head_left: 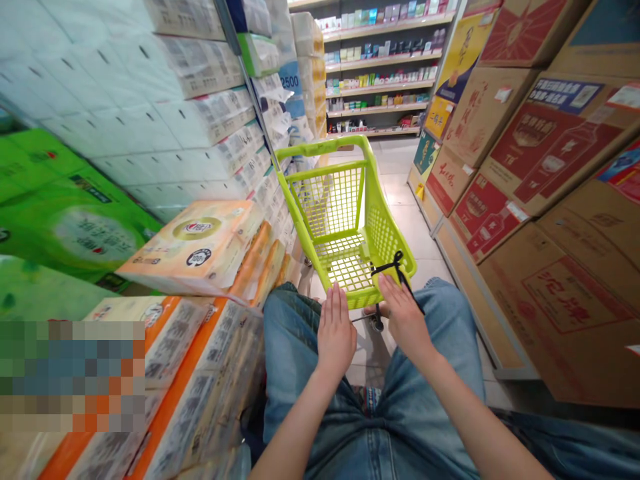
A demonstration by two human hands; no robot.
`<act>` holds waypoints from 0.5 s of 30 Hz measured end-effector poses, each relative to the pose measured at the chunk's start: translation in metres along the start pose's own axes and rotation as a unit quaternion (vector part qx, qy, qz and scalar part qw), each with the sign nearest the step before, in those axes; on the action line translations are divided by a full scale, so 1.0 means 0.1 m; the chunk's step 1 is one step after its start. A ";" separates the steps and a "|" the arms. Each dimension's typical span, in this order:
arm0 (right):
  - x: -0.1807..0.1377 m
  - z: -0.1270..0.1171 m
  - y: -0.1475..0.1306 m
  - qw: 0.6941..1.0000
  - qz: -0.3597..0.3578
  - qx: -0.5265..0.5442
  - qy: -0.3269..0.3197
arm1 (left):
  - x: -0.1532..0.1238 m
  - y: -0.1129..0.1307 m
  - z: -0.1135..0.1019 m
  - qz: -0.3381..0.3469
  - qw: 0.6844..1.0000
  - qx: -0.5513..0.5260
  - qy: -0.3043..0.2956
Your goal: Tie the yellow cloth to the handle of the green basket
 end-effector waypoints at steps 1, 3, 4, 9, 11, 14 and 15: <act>0.00 -0.05 0.14 1.000 0.021 -0.012 0.010 | 0.00 0.00 -0.01 -0.002 1.000 -0.004 0.001; 0.02 -0.11 0.28 0.997 0.059 -0.031 0.030 | 0.00 0.01 -0.01 -0.001 1.000 -0.007 0.002; 0.04 -0.10 0.26 0.995 0.076 -0.041 0.039 | 0.00 0.00 0.00 -0.001 1.000 -0.007 0.003; 0.10 0.23 -0.49 0.999 0.042 -0.031 0.015 | -0.02 -0.04 0.03 0.003 1.000 0.007 0.013; 0.10 0.36 -0.81 1.000 0.004 -0.006 -0.004 | -0.03 -0.05 0.04 0.007 0.999 0.028 0.016; 0.09 0.38 -0.93 0.999 -0.020 0.015 -0.020 | -0.03 -0.07 0.03 0.013 0.999 0.036 0.016; 0.08 0.34 -0.87 0.999 -0.028 0.020 -0.027 | -0.03 -0.06 0.02 0.014 0.999 0.030 0.013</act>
Point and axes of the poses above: each hand's wrist, its own x-axis towards the middle knuckle, its own z-axis out of the palm, y = z × x, the point moved 2 cm from there along x, towards the middle knuckle, and after that the axes turned 5 degrees about y, right-handed, at the moved point
